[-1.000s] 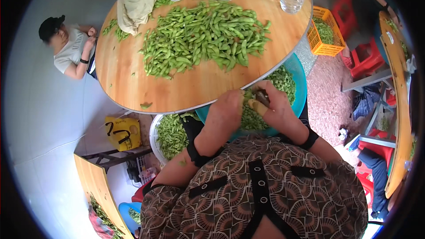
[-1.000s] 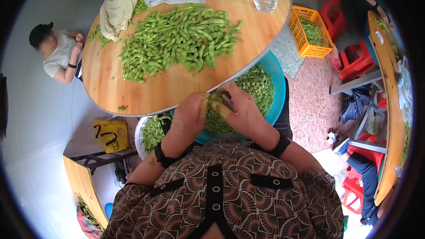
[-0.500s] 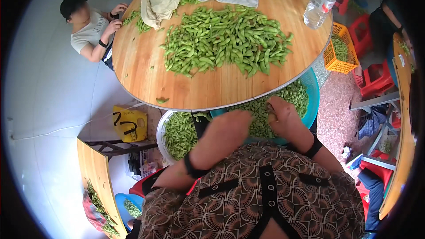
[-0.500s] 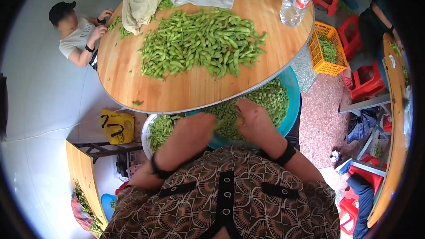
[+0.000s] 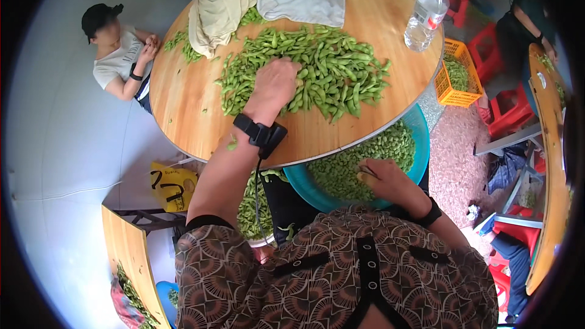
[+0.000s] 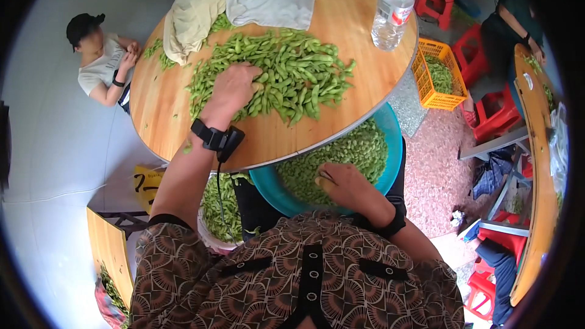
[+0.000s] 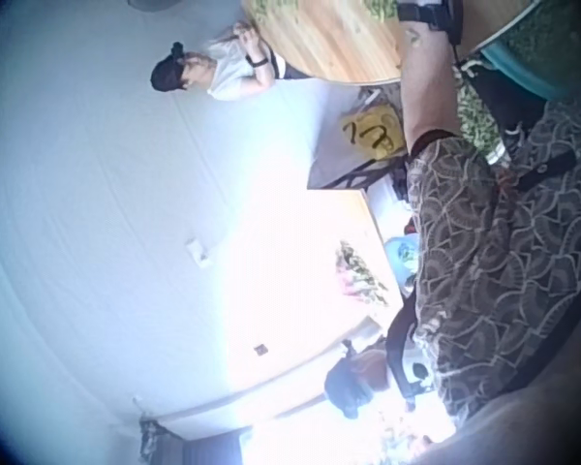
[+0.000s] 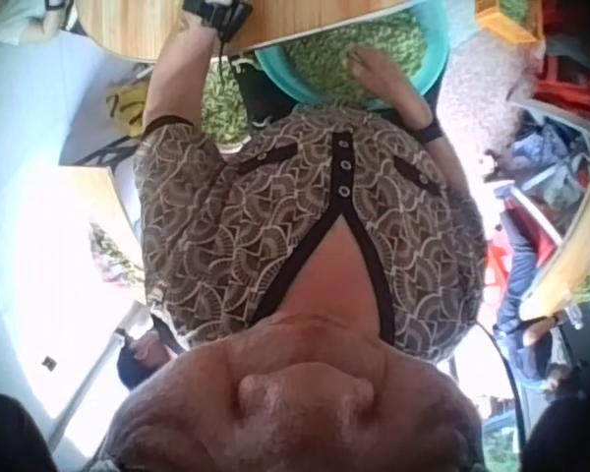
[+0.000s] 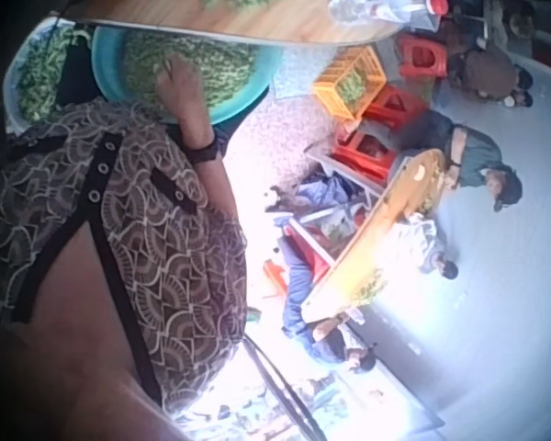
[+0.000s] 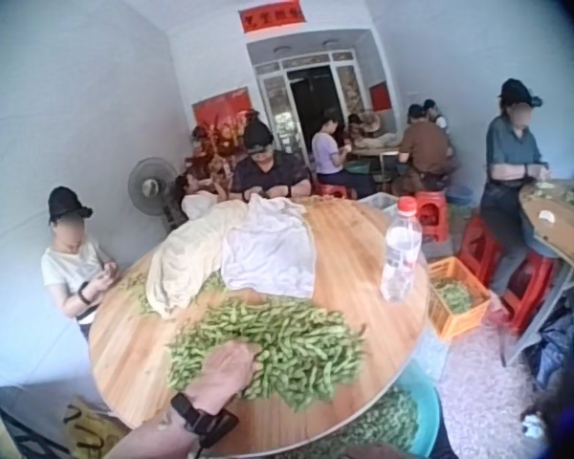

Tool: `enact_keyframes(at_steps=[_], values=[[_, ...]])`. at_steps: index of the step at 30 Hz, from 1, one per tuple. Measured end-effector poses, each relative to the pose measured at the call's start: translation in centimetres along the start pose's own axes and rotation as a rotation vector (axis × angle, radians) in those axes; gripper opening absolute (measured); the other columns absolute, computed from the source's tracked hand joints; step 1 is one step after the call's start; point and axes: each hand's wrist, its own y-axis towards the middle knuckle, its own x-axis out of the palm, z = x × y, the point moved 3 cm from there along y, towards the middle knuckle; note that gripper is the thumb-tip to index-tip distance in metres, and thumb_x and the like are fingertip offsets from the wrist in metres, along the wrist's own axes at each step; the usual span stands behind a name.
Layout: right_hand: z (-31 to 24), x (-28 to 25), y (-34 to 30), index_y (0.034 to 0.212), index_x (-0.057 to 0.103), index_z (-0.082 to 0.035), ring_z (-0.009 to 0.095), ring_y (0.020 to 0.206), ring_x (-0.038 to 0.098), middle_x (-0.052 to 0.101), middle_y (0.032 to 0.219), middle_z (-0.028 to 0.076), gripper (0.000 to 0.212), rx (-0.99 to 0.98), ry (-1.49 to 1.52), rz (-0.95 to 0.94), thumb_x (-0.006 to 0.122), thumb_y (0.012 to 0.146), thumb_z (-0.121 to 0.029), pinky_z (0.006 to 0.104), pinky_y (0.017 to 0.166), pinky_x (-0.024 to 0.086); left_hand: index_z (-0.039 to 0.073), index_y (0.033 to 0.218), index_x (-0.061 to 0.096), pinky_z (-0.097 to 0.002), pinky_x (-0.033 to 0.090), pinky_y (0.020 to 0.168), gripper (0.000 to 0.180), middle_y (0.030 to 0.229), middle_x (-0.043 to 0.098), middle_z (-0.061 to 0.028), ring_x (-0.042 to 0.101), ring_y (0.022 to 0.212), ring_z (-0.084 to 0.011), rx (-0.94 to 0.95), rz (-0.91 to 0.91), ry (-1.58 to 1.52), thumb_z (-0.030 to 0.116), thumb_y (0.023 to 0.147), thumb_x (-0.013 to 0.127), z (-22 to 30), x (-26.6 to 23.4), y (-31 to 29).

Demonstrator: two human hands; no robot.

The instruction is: The person shells edamame by hand, picking up pods from a table, splitting them open, and dropping the beans into a bowl. They occasionally move the pile of pods aside and discard the empty shells into a separate basket.

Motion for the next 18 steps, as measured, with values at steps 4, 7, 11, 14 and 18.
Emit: enact_keyframes(at_steps=[4, 7, 11, 14, 18], values=[[-0.4, -0.9, 0.0, 0.101, 0.061, 0.001, 0.041, 0.079, 0.063, 0.063, 0.083, 0.024, 0.022, 0.143, 0.138, -0.001, 0.059, 0.087, -0.016, 0.0424, 0.070, 0.050, 0.006, 0.093, 0.065, -0.0429, 0.051, 0.074, 0.015, 0.095, 0.063, -0.0115, 0.063, 0.090, -0.0341, 0.092, 0.068, -0.098, 0.009, 0.079, 0.067, 1.6, -0.4, -0.9], [-1.7, -1.6, 0.6, 0.107, 0.060, 0.001, 0.040, 0.080, 0.064, 0.064, 0.084, 0.023, 0.025, 0.092, 0.176, 0.043, 0.058, 0.088, -0.014, 0.0408, 0.071, 0.050, 0.004, 0.091, 0.062, -0.0445, 0.050, 0.075, 0.012, 0.091, 0.062, -0.0132, 0.062, 0.088, -0.0348, 0.042, 0.183, -0.207, 0.009, 0.080, 0.066, 1.1, -0.5, -1.4], [-3.6, -2.6, 1.2, 0.111, 0.059, 0.002, 0.036, 0.077, 0.065, 0.063, 0.080, 0.021, 0.027, 0.015, 0.188, 0.079, 0.055, 0.089, -0.012, 0.0396, 0.072, 0.050, 0.003, 0.093, 0.060, -0.0432, 0.050, 0.073, 0.009, 0.088, 0.064, -0.0158, 0.062, 0.083, -0.0340, -0.088, 0.234, -0.430, 0.007, 0.085, 0.063, 0.6, -1.3, -2.1], [-3.8, -3.1, 1.7, 0.118, 0.056, -0.001, 0.024, 0.064, 0.062, 0.062, 0.075, 0.014, 0.028, 0.032, 0.315, 0.066, 0.052, 0.093, -0.012, 0.0341, 0.062, 0.049, -0.001, 0.105, 0.060, -0.0316, 0.051, 0.074, 0.017, 0.096, 0.067, -0.0146, 0.065, 0.082, -0.0228, -0.023, 0.186, -0.702, 0.006, 0.090, 0.062, 3.3, -3.6, -3.3], [-4.2, -3.3, 2.4, 0.125, 0.051, -0.005, 0.011, 0.056, 0.054, 0.058, 0.073, 0.006, 0.030, 0.176, 0.740, 0.055, 0.047, 0.097, -0.014, 0.0258, 0.051, 0.043, 0.003, 0.105, 0.063, -0.0297, 0.053, 0.075, 0.016, 0.098, 0.069, -0.0115, 0.068, 0.088, -0.0230, -0.039, -0.014, -1.079, 0.004, 0.090, 0.061, 8.3, -4.7, -7.0]])
